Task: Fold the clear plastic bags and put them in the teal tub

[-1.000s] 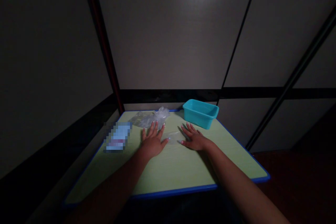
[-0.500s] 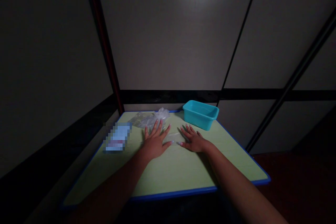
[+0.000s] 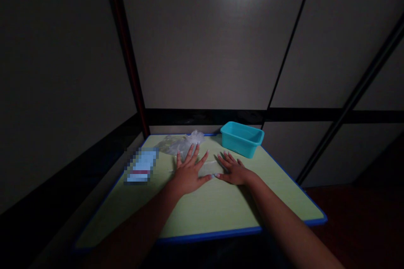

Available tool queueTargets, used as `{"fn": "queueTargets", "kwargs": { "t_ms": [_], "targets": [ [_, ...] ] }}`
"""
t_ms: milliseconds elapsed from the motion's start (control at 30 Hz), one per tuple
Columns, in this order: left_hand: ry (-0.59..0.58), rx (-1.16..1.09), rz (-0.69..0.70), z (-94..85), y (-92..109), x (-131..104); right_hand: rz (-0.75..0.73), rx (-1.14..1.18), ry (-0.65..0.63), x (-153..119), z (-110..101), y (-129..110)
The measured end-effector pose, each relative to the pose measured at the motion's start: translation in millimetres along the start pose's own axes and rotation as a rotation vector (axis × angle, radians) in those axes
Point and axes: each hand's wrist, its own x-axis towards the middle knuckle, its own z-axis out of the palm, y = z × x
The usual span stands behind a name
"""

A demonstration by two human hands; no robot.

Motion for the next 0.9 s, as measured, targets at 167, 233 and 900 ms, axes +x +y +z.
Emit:
{"fn": "queueTargets", "kwargs": {
  "t_ms": [167,233,900],
  "targets": [
    [-0.014,-0.005,-0.008,-0.1,0.0,0.2,0.006,-0.001,-0.014,-0.6,-1.8,-1.5],
    [-0.017,-0.007,-0.003,-1.0,0.1,0.0,0.009,0.001,-0.018,-1.0,-2.5,-2.0],
    [0.011,0.009,0.017,0.5,2.6,-1.0,0.004,0.009,-0.007,0.0,-1.0,-0.4]
  ]
}}
